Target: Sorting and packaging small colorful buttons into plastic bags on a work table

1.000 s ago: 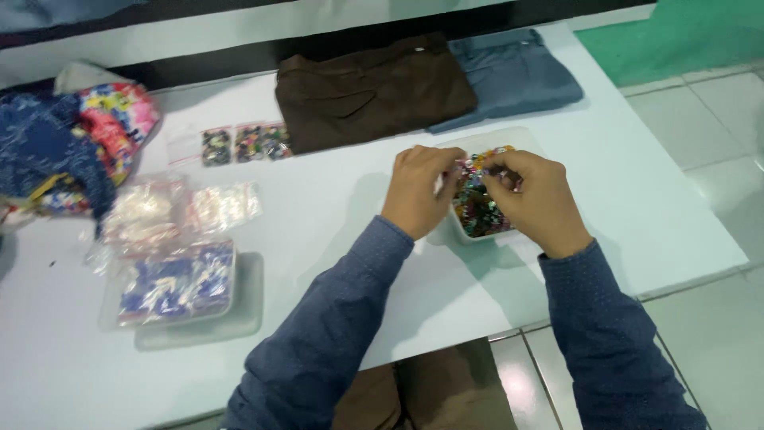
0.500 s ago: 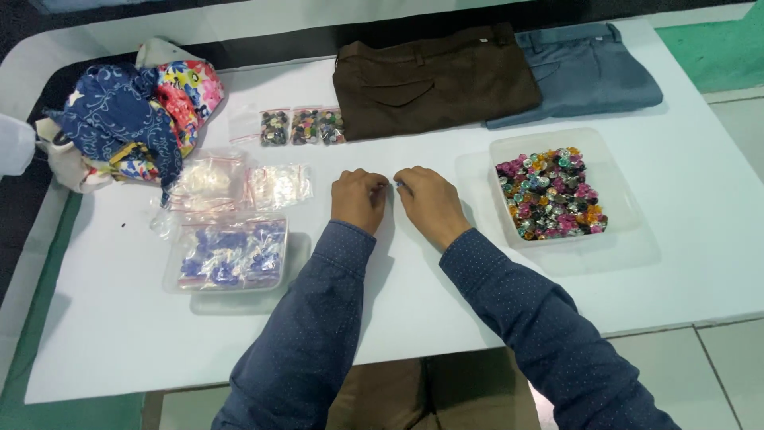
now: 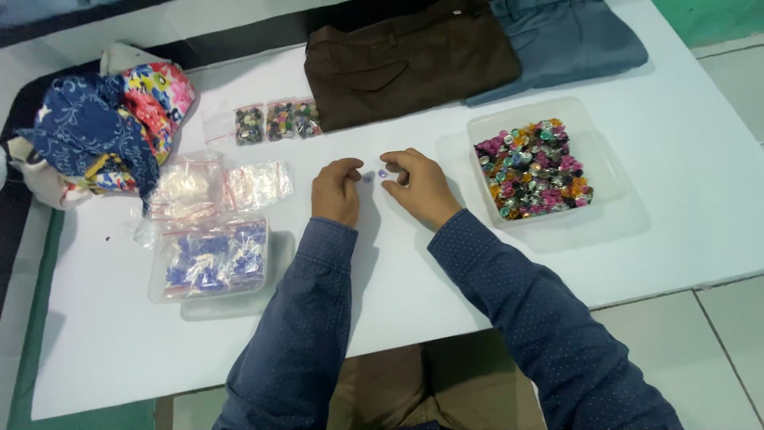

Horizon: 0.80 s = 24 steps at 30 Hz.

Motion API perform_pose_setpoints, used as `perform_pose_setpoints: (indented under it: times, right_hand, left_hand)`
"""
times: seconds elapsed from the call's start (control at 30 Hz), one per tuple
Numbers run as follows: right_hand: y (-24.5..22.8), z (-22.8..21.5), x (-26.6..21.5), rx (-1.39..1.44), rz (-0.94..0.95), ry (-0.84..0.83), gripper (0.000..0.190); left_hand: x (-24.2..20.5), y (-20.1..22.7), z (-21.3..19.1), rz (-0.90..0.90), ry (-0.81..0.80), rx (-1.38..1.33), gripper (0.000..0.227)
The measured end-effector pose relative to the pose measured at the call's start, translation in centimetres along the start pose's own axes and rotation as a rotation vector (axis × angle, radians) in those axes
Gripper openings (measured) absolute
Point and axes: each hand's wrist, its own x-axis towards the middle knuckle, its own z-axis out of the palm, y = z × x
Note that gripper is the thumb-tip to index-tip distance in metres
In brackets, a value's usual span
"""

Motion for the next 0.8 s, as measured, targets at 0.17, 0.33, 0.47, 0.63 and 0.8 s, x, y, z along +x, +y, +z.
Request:
perform_pose_setpoints:
  times: [0.17,0.33,0.47,0.63,0.8]
  right_hand:
    - [0.9,0.4,-1.1,0.050,-0.020,0.041,0.044]
    - [0.7,0.2,-1.8,0.056,-0.023,0.162,0.028]
    - [1.5,1.2,-2.0,-0.090,0.043,0.058,0.028]
    - [1.3,2.8,-2.3,-0.195,0.079,-0.093,0.026]
    - [-1.7,0.5,-3.9,0.012,-0.098,-0.109,0.032]
  left_hand:
    - [-0.1,-0.2,-0.6,0.017,0.107,-0.094,0.031]
    - [-0.2,0.6,-0.3,0.081,0.117,-0.076,0.025]
    - [-0.7,1.5,0.3,0.091,0.094,-0.018,0.027]
    - [-0.5,1.7,1.3,0.160,0.082,0.035,0.028]
    - [-1.3,1.2,1.1,0.314,0.103,-0.010,0.025]
